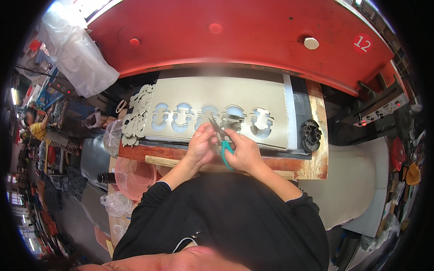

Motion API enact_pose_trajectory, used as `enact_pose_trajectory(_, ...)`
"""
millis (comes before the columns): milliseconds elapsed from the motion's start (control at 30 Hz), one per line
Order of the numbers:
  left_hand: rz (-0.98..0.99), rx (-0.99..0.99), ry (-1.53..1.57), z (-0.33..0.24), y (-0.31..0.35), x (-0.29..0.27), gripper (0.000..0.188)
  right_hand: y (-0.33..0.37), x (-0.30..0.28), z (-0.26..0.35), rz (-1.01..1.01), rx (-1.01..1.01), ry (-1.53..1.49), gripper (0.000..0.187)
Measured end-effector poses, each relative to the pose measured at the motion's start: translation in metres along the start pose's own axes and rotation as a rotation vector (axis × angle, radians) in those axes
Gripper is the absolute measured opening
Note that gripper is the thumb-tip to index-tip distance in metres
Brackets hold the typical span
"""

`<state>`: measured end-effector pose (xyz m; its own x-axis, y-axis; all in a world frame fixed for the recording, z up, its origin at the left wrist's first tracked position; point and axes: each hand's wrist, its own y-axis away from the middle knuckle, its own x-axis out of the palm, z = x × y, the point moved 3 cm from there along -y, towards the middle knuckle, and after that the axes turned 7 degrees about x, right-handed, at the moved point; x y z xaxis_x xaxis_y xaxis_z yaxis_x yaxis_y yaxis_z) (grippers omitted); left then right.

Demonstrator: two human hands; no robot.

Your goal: The person uses shears to trim the edges of white cutout shapes on a metal sheet. They repeatedly reposition the sheet and remove trimmed pieces, continuing the trimming process across multiple shapes.

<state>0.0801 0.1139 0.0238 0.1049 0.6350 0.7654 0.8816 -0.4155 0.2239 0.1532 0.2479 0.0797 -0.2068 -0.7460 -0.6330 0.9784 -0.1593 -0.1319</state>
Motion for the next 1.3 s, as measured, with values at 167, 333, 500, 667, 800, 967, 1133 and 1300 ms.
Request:
enact_pose_trajectory(167, -0.014, 0.0, 0.004, 0.001, 0.0, -0.001, 0.015, -0.001, 0.001, -0.002, -0.015, -0.021, -0.008, 0.048)
enact_pose_trajectory(333, 0.003, 0.01, 0.011, 0.002, 0.001, -0.002, 0.015, -0.001, 0.001, -0.004, -0.004, -0.044, -0.013, 0.049)
enact_pose_trajectory(500, 0.001, 0.011, 0.015, 0.003, 0.001, -0.002, 0.016, 0.0, 0.002, -0.006, -0.002, -0.047, -0.009, 0.049)
enact_pose_trajectory(667, -0.023, 0.019, 0.01, 0.004, 0.003, -0.002, 0.016, 0.001, 0.003, -0.007, -0.013, -0.071, -0.007, 0.048)
enact_pose_trajectory(800, -0.034, 0.019, 0.006, 0.004, 0.003, -0.001, 0.015, 0.003, 0.001, -0.006, -0.001, -0.085, 0.02, 0.048)
enact_pose_trajectory(967, -0.037, 0.026, 0.002, 0.003, 0.004, 0.0, 0.015, 0.003, 0.002, -0.008, -0.009, -0.098, 0.025, 0.048)
enact_pose_trajectory(1133, -0.015, 0.021, 0.049, 0.004, 0.003, 0.0, 0.016, 0.003, 0.007, -0.011, -0.022, -0.061, -0.057, 0.048)
enact_pose_trajectory(1300, -0.004, -0.001, 0.091, 0.006, 0.003, -0.001, 0.016, 0.004, 0.006, -0.003, 0.003, -0.026, -0.068, 0.051)
